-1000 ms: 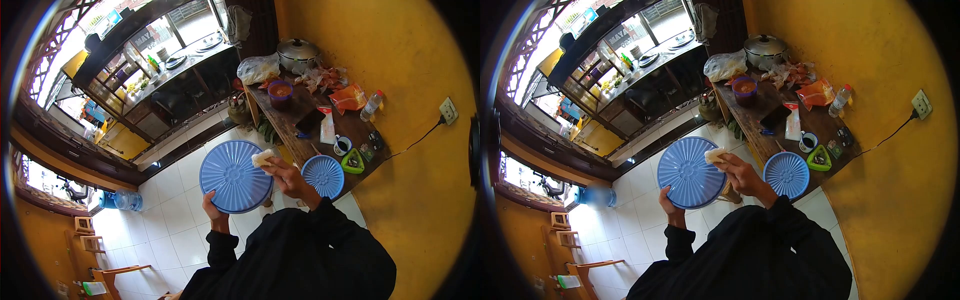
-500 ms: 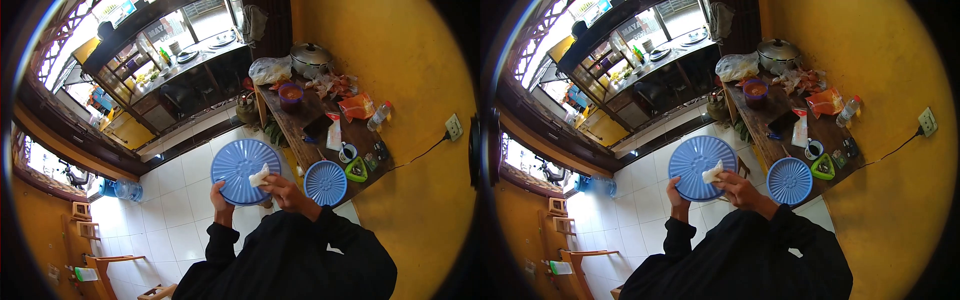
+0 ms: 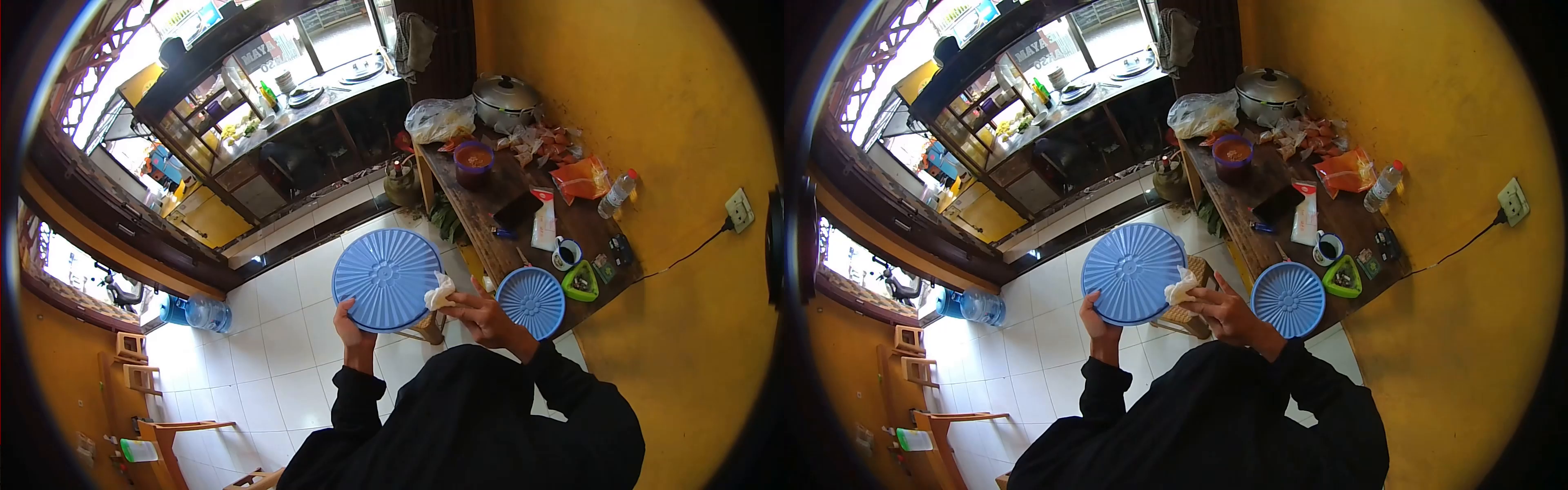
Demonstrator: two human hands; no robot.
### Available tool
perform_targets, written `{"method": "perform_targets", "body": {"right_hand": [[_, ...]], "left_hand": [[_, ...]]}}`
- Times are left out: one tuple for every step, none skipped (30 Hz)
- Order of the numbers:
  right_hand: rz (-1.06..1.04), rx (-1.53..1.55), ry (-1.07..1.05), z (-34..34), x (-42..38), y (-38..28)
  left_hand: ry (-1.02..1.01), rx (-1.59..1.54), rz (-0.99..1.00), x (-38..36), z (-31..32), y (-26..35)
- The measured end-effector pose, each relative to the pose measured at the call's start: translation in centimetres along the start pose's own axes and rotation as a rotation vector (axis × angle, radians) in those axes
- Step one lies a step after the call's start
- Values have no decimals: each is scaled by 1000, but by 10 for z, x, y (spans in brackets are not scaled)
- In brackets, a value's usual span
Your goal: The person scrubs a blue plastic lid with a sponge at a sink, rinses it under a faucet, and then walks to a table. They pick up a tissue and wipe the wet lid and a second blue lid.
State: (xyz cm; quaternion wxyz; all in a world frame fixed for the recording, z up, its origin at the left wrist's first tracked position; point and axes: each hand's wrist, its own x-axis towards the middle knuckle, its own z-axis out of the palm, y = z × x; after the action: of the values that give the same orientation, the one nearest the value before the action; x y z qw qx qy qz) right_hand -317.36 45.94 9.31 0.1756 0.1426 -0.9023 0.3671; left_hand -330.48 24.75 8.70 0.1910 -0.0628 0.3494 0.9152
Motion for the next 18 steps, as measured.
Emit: {"method": "perform_targets", "body": {"right_hand": [[-2,10,51,1,2,-1],[-1,10,50,2,5,-2],[10,4,84,4,9,-2],[19,-5,119,4,13,-2],[18,-8,119,4,16,-3],[34,5,119,4,20,-3],[49,20,117,5,22,-4],[43,20,114,6,23,-2],[56,26,123,10,23,2],[70,30,130,14,22,5],[65,30,124,17,22,8],[85,35,129,20,21,10],[104,41,136,21,21,9],[97,41,131,23,21,6],[75,34,147,25,20,2],[55,27,164,27,20,-4],[53,28,160,31,20,-10],[16,31,136,35,20,-16]], "left_hand": [[0,5,0,0,1,0],[7,5,0,1,4,1],[7,5,-2,1,4,0],[-13,1,-5,2,4,0],[-32,-2,-6,3,5,0],[-34,-4,-4,3,6,0],[-18,2,-10,2,8,-1],[-2,8,-15,1,9,-2],[0,4,-9,2,7,-5],[28,14,-6,3,4,-8],[56,22,-4,3,1,-12],[84,47,2,3,-2,-15],[85,41,9,2,-2,-16],[122,24,50,2,-3,-18],[159,8,90,1,-3,-19],[161,5,94,2,-2,-21],[191,43,161,1,0,-24],[222,82,226,1,1,-26]]}}
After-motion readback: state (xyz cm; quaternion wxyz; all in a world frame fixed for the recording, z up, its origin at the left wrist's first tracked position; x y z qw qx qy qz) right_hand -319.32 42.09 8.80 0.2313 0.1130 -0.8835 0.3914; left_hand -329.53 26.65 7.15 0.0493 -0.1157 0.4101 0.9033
